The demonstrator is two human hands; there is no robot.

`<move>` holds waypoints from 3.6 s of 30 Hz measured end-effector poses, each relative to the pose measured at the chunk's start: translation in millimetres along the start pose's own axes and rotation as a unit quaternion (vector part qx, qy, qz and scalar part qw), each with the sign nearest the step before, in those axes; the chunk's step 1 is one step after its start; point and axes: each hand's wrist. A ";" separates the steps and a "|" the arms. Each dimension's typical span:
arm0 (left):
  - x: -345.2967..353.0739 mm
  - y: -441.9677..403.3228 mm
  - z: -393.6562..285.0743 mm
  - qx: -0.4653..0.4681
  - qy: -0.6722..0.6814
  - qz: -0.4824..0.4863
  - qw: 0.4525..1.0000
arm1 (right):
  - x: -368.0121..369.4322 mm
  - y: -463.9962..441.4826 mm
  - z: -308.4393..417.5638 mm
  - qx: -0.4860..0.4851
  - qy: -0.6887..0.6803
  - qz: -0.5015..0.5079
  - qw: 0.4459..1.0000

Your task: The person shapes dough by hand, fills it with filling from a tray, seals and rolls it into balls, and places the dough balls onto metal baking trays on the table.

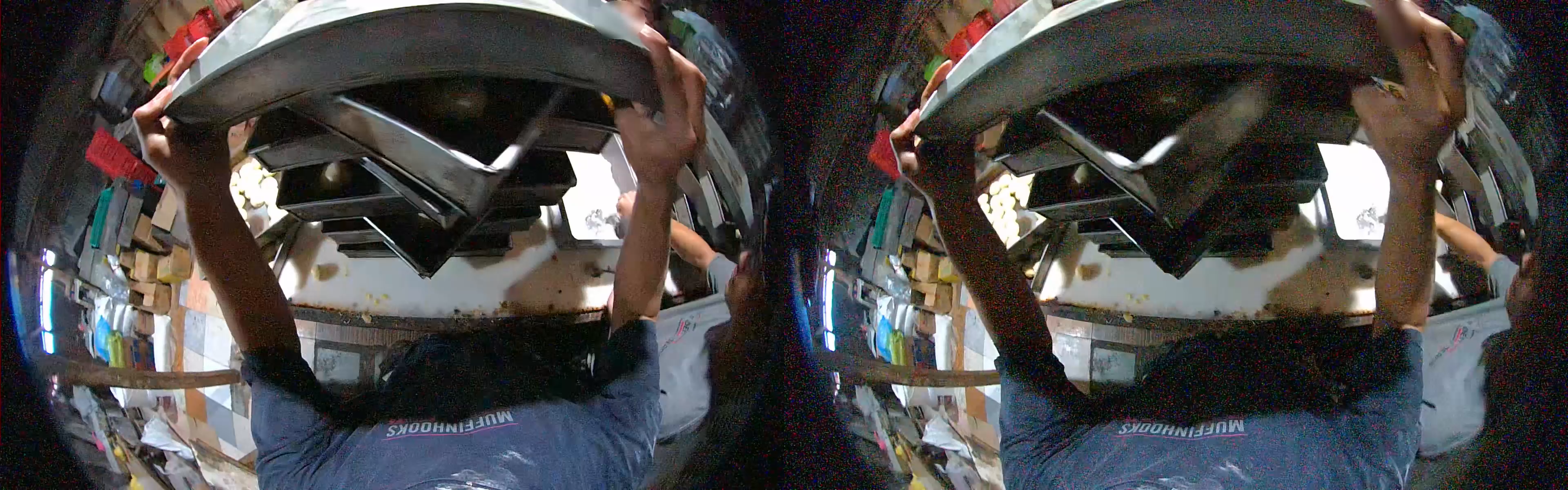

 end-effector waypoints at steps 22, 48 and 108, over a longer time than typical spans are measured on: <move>-297.6 147.7 212.6 -0.454 -0.659 0.202 0.565 | -18.5 -25.3 264.1 -0.058 -0.121 0.037 0.990; -154.3 163.3 73.6 -0.262 -0.607 -0.158 0.733 | -204.5 174.1 291.2 0.404 -0.268 0.292 0.824; 335.5 317.0 244.9 -0.484 -0.005 0.115 0.867 | 19.7 403.1 -94.3 0.354 -0.254 0.558 0.706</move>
Point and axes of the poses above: each hand's wrist, its own y-axis away from the middle knuckle, its own x-axis out of the palm, z = x × y, and after that the axes turned 4 degrees about -x, right-handed
